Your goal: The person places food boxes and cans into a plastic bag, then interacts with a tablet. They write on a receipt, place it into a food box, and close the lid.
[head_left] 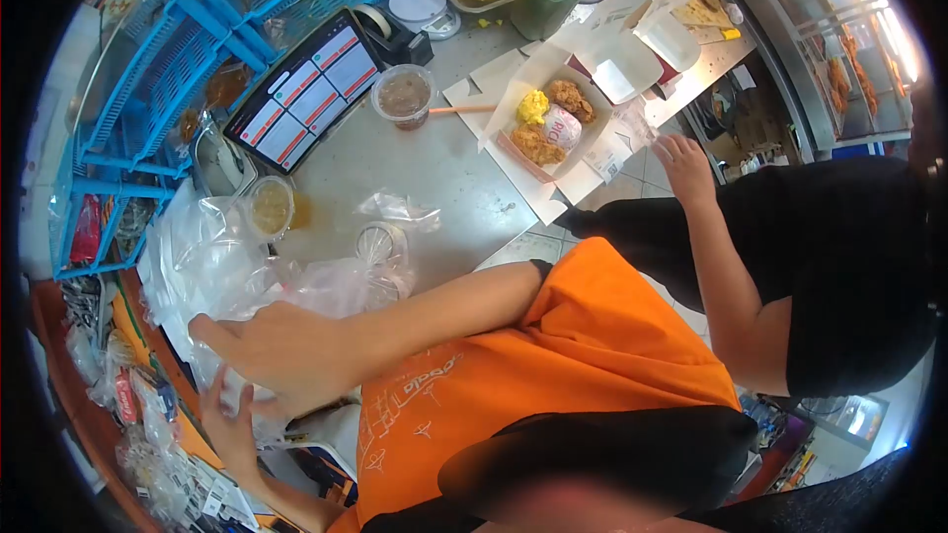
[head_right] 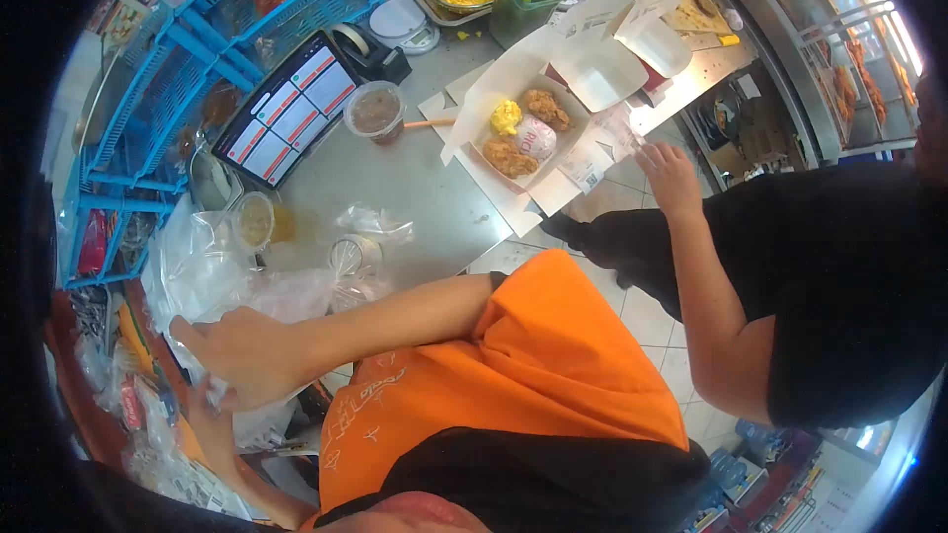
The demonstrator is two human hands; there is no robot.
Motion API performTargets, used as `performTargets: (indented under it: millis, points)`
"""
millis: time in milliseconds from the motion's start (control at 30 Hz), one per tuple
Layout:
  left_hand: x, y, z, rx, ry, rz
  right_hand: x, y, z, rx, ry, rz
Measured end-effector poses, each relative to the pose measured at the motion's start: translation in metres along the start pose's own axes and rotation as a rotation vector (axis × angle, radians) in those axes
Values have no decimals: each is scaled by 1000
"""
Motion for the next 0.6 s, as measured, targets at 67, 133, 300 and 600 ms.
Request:
performTargets:
  millis: [67,133,300,600]
  points:
    - [12,50,-3,210,352,411,22,25,39,-89,79,32]
    - [31,41,14,-205,239,432,37,61,71,-188,130,70]
    - [14,8,10,-875,557,883,52,114,79,496,36,228]
    - [2,115,-36,-237,636,715,13,3,-36,14,424,-83]
Point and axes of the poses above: each hand's wrist, its own x-axis towards the middle knuckle, its own z-axis out of the palm, y = z × x, the point moved 8 cm from there along x, towards the middle knuckle, and after that the axes turned 14 degrees about z, right-handed, at the moved point
